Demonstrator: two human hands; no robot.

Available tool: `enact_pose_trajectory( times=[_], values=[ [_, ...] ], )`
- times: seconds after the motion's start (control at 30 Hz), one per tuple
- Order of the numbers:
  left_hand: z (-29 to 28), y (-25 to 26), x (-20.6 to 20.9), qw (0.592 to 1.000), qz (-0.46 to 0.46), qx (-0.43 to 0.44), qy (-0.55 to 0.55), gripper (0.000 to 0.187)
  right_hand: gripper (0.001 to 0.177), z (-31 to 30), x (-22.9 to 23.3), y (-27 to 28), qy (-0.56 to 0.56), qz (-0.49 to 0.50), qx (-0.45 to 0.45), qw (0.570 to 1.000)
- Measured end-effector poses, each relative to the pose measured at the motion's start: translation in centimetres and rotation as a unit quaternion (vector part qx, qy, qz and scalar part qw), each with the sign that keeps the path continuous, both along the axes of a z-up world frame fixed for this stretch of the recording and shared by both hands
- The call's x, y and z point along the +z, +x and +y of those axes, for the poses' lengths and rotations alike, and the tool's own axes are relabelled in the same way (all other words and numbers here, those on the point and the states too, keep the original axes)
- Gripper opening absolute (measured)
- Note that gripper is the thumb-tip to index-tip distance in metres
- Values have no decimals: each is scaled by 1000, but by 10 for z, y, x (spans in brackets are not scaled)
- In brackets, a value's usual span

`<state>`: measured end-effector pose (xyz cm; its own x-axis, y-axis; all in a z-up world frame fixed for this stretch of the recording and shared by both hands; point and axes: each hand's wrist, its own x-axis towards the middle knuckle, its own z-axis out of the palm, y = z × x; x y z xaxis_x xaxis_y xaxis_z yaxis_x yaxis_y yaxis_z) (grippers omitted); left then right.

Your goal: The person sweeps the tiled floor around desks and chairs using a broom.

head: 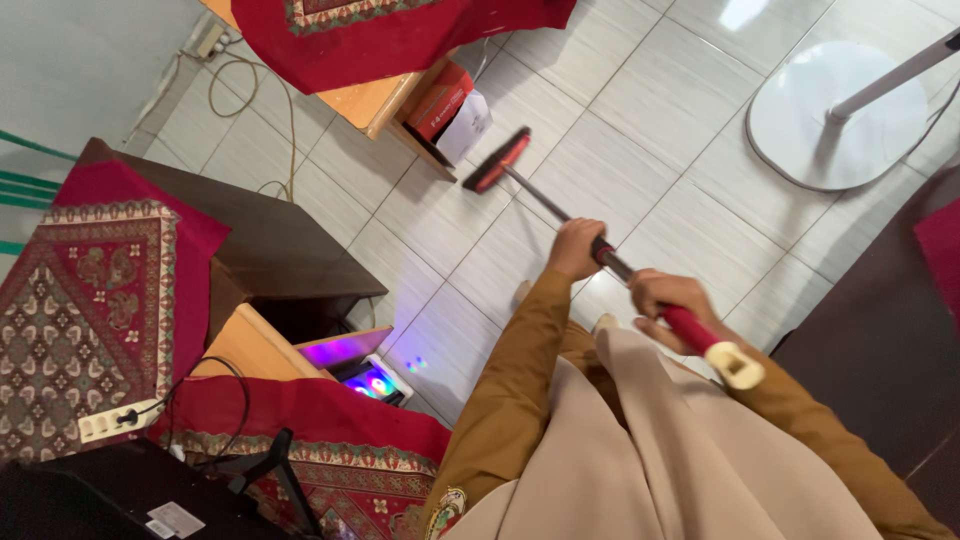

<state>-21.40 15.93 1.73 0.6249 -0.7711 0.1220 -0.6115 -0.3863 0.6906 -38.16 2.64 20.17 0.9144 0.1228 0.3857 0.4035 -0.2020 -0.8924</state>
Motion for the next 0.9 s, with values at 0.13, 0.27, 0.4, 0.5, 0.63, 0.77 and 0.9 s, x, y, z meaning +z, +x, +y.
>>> enact_pose_trajectory(
  times=[0.13, 0.27, 0.4, 0.5, 0.63, 0.77, 0.9],
  values=[
    [-17, -17, 14, 999, 9, -32, -16, 23, 26, -18, 4, -11, 66, 30, -16, 997],
    [-2, -14, 3, 1000, 6, -21, 22, 20, 30, 3, -16, -4, 46, 29, -34, 998],
    [23, 1, -14, 996, 17, 16, 90, 23, 28, 29, -24, 5, 42, 26, -32, 998],
    [26, -4, -22, 993, 52, 45, 91, 26, 30, 32, -19, 0, 17, 20, -3, 1000],
    [7, -12, -18, 999, 38, 4, 22, 27, 28, 17, -3, -16, 13, 13, -41, 999],
    [-9, -23, -3, 993, 37, -81, 82, 20, 28, 9, 14, -32, 16, 37, -74, 996],
    [-11, -15, -9, 990, 23, -80, 110, 20, 25, 12, 9, -21, 11, 100, -85, 991]
  ],
)
